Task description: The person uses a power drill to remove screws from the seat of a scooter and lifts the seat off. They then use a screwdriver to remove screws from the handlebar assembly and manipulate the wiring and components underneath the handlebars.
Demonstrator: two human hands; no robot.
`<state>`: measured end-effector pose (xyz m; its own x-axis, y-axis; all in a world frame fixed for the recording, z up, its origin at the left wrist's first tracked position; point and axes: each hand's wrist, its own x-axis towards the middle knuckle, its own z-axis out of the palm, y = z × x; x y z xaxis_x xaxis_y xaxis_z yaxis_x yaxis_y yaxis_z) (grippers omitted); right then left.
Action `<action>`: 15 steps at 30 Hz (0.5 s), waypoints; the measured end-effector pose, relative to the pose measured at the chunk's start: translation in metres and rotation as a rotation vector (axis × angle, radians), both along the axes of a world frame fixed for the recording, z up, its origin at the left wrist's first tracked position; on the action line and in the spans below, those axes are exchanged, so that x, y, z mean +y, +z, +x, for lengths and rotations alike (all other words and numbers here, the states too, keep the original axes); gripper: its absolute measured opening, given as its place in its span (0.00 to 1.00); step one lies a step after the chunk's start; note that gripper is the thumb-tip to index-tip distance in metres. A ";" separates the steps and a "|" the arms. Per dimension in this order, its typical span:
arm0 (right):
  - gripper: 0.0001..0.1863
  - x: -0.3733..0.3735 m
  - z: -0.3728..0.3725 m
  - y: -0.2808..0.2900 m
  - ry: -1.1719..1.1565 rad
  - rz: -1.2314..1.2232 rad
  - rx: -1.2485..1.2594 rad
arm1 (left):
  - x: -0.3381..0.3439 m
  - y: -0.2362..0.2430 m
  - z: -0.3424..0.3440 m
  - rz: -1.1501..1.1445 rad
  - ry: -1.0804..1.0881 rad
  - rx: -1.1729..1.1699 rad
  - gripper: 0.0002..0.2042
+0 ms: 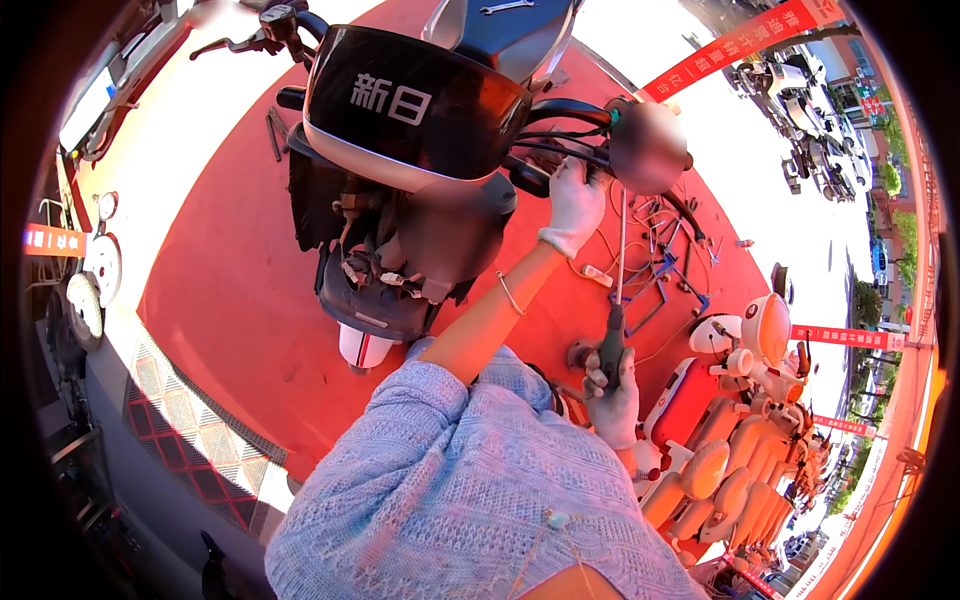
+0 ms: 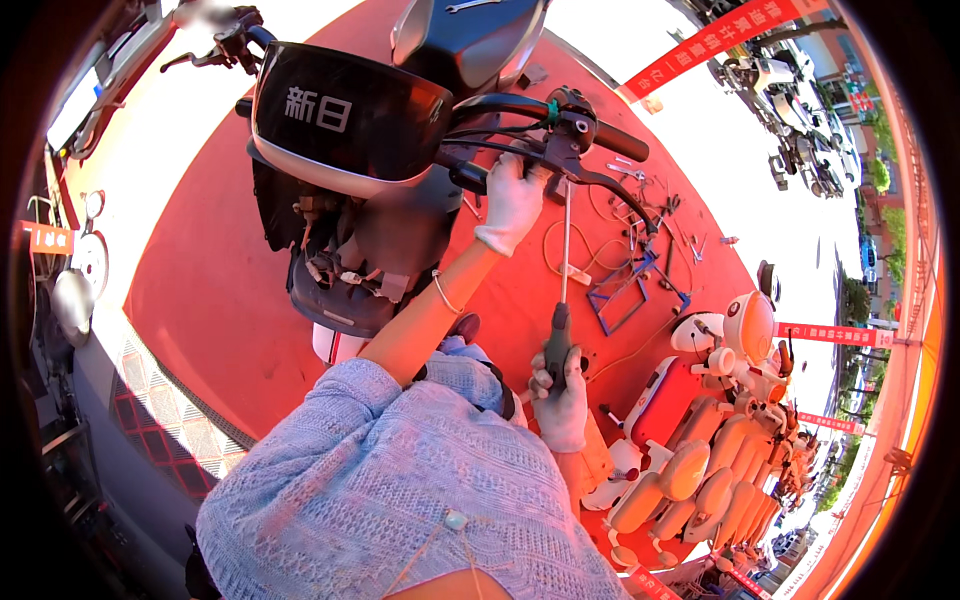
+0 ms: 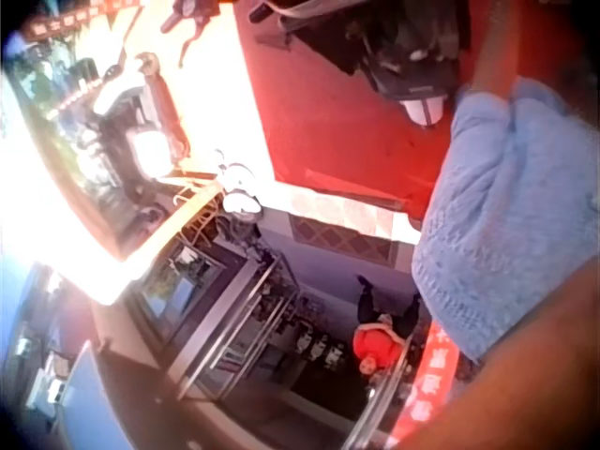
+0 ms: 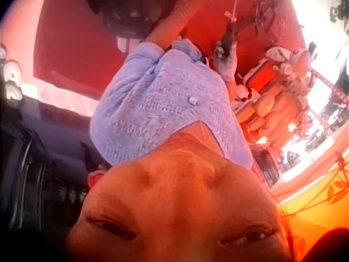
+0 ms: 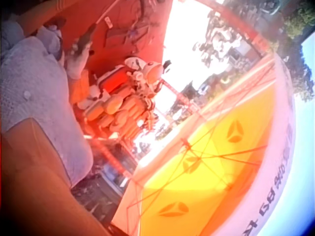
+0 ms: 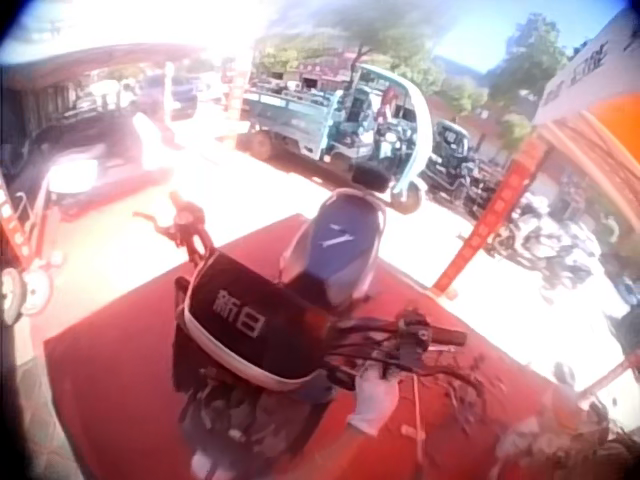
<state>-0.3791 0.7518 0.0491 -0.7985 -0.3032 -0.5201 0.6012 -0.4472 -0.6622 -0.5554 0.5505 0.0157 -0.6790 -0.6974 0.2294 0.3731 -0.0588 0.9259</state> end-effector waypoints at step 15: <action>0.24 0.016 0.041 -0.025 -0.189 -0.582 -0.049 | -0.013 -0.012 0.107 0.978 -1.053 -0.124 0.15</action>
